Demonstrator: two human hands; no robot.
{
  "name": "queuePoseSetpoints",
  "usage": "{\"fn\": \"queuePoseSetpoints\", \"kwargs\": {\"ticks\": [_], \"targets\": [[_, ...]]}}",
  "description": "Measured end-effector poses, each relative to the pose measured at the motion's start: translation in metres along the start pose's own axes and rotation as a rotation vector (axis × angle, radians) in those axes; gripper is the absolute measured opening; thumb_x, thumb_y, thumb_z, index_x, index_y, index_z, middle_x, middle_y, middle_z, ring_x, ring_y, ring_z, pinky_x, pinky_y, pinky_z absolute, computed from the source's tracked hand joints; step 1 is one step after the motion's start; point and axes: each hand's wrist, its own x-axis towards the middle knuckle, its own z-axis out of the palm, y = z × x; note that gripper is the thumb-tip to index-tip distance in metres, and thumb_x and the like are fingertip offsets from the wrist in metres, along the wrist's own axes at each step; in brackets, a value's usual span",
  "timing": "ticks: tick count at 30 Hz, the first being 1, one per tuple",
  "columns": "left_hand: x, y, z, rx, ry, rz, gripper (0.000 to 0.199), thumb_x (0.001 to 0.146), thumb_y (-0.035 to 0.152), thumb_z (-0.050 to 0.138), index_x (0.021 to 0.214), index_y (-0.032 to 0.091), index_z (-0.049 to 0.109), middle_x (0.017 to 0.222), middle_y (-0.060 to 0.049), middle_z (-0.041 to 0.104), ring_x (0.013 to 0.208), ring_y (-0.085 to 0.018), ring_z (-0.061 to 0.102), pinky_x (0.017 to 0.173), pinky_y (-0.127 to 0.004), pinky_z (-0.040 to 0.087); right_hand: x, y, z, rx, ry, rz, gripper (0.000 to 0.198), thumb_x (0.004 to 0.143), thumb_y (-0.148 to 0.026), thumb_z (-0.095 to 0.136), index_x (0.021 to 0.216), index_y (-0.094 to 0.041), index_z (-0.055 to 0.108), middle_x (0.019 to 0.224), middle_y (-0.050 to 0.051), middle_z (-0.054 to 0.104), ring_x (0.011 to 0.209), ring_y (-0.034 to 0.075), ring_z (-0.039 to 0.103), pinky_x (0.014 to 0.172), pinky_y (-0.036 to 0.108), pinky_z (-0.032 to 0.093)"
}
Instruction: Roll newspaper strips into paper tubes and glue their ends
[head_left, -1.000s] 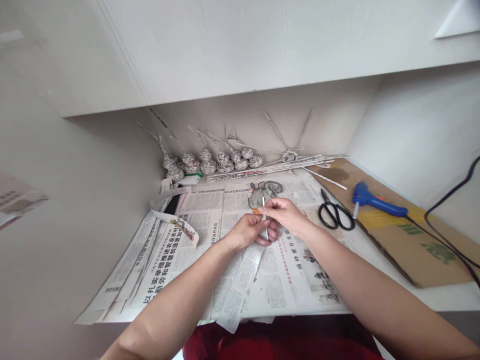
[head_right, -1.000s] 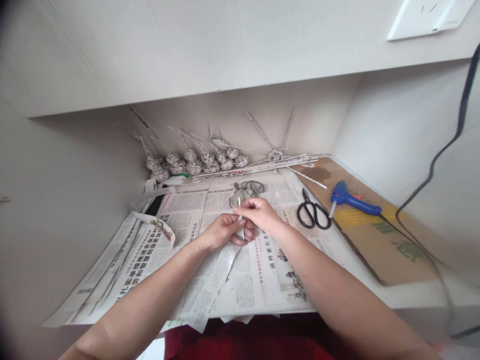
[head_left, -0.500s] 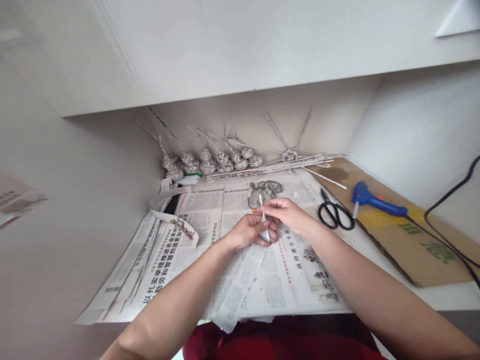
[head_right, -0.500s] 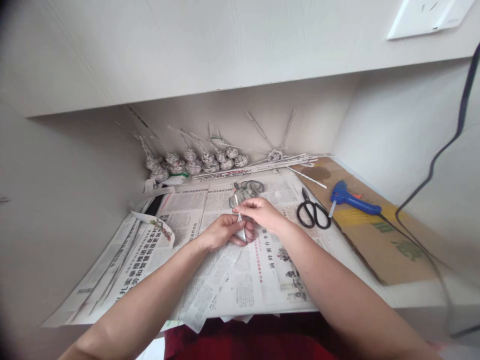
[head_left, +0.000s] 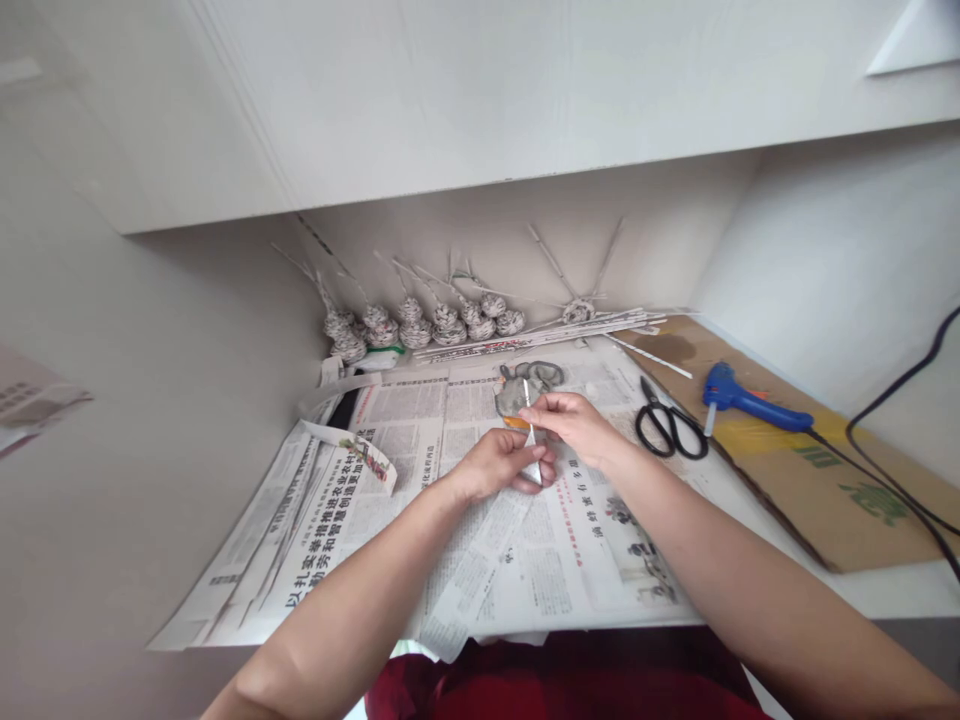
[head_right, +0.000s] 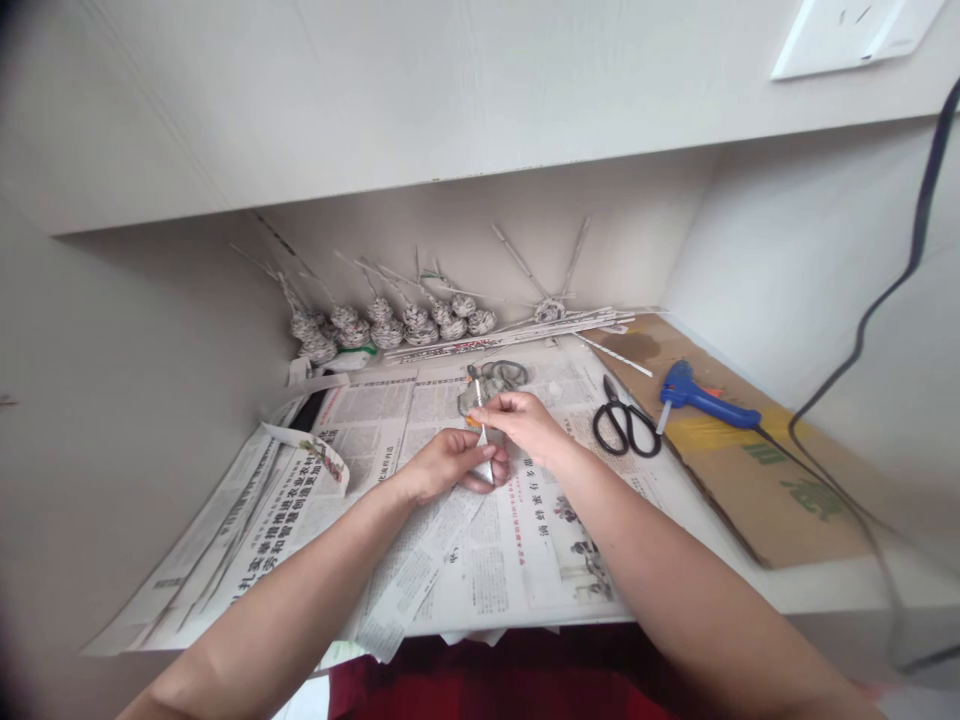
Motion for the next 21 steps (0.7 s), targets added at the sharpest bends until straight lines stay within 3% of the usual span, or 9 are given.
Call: {"fn": "queuePoseSetpoints", "kwargs": {"ticks": [2,7,12,17,21], "targets": [[-0.0003,0.0005,0.0006,0.009,-0.001,0.0,0.038,0.076,0.045,0.061,0.089,0.009,0.063,0.08,-0.01,0.063,0.079,-0.018,0.062,0.066,-0.03,0.052,0.0008,0.0014,-0.0008,0.012,0.027,-0.011,0.032,0.063,-0.043,0.073,0.065,-0.016,0.056,0.052,-0.007,0.049,0.041,0.005,0.04,0.04,0.02,0.028],[-0.0002,0.0,-0.0006,-0.005,0.017,0.0,0.039,0.076,0.045,0.06,0.088,0.008,0.063,0.079,-0.01,0.064,0.077,-0.018,0.063,0.065,-0.03,0.052,0.0004,0.0034,-0.0011,-0.022,-0.156,0.082,0.033,0.067,-0.048,0.069,0.075,-0.017,0.061,0.047,-0.005,0.05,0.037,0.009,0.045,0.037,0.022,0.029],[0.0002,-0.0004,-0.0013,0.004,0.014,-0.002,0.04,0.075,0.047,0.061,0.088,0.009,0.064,0.08,-0.01,0.064,0.077,-0.018,0.063,0.064,-0.029,0.052,-0.0001,0.0005,0.0001,-0.006,0.004,0.025,0.035,0.061,-0.046,0.074,0.063,-0.017,0.054,0.046,-0.007,0.047,0.036,0.007,0.042,0.038,0.021,0.029],[-0.0001,0.0002,-0.0008,0.002,0.023,-0.005,0.041,0.075,0.048,0.06,0.089,0.009,0.064,0.079,-0.009,0.064,0.076,-0.018,0.063,0.063,-0.029,0.052,-0.0031,-0.0051,0.0002,-0.005,-0.114,0.064,0.035,0.065,-0.048,0.07,0.078,-0.016,0.063,0.055,-0.003,0.057,0.038,0.008,0.046,0.04,0.024,0.034],[-0.0005,0.001,0.0008,0.01,0.017,-0.024,0.042,0.073,0.049,0.063,0.087,0.009,0.065,0.079,-0.01,0.065,0.074,-0.017,0.063,0.062,-0.028,0.052,-0.0021,-0.003,0.0008,0.043,0.012,0.053,0.035,0.062,-0.047,0.073,0.065,-0.017,0.055,0.049,-0.005,0.051,0.038,0.008,0.044,0.039,0.022,0.033]]}}
